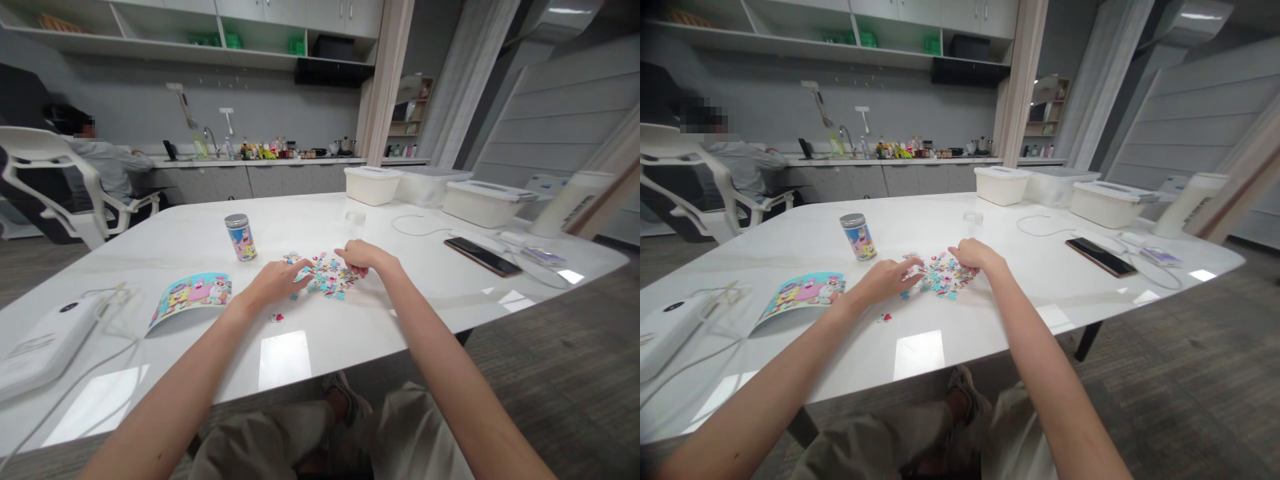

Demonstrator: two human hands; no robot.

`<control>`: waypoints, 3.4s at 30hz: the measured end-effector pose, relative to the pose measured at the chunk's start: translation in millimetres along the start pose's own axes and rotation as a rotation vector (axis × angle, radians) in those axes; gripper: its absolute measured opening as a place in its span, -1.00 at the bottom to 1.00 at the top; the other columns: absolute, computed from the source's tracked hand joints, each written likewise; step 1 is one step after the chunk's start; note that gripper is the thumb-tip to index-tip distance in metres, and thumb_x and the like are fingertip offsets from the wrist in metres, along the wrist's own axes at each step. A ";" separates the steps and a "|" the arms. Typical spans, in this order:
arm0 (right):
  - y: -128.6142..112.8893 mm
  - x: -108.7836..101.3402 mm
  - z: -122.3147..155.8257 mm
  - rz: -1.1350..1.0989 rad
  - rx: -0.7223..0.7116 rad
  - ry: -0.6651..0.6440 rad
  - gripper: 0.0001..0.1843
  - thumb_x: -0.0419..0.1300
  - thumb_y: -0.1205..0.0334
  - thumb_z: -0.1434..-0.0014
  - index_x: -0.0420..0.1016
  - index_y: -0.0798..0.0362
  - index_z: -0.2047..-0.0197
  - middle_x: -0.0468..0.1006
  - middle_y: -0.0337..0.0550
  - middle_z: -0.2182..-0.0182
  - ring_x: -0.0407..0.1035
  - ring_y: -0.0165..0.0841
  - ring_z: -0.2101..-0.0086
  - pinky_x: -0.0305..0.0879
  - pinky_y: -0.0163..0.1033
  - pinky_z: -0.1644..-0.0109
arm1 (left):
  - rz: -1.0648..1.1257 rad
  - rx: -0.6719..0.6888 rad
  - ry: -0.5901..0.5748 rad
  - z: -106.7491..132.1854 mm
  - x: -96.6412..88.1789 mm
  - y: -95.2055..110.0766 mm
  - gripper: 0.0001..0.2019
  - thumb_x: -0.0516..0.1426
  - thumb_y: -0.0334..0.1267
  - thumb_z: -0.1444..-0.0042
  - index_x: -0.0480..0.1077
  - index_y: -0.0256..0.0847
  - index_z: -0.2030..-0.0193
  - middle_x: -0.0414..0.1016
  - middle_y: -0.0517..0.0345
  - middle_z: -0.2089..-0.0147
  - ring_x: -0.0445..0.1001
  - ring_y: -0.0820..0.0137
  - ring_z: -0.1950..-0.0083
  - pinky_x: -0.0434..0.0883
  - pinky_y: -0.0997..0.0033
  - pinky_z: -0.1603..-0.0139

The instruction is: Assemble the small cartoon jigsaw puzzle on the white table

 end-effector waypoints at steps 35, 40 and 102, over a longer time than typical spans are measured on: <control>2.4 17.8 -9.0 -0.196 -0.073 -0.164 -0.26 -0.18 -0.14 -0.37 0.30 0.10 0.70 0.38 -0.11 0.77 0.24 -0.45 0.73 0.24 -0.33 0.54 | 0.031 0.276 -0.242 2.3 0.8 43.7 -0.52 0.02 0.13 -0.17 0.44 -0.07 -0.09 0.44 0.18 0.57 0.38 0.37 0.51 0.19 0.42 0.42; 11.0 33.1 7.0 -0.280 0.111 -0.577 -0.22 -0.19 -0.22 -0.33 0.38 0.13 0.68 0.45 -0.03 0.73 0.30 -0.41 0.73 0.24 -0.32 0.56 | 0.032 0.210 -0.207 0.6 4.2 28.3 -0.50 0.01 0.17 -0.17 0.47 -0.12 -0.03 0.44 0.16 0.58 0.44 0.33 0.48 0.24 0.42 0.40; -3.7 25.1 -20.3 -0.173 -0.370 0.017 -0.72 0.05 0.23 -0.16 0.57 0.14 0.28 0.46 -0.28 0.66 0.29 -0.50 0.65 0.22 -0.40 0.47 | -0.175 -0.200 -0.144 -4.8 3.7 -32.3 -0.53 -0.11 -0.01 -0.28 0.57 -0.17 0.17 0.61 -0.12 0.29 0.57 0.13 0.20 0.37 0.30 0.23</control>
Point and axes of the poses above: each hand's wrist, its own z-axis away from the middle knuckle, its own x-axis out of the palm, y = z × x, the point moved 5 cm from there along -z, towards the middle knuckle
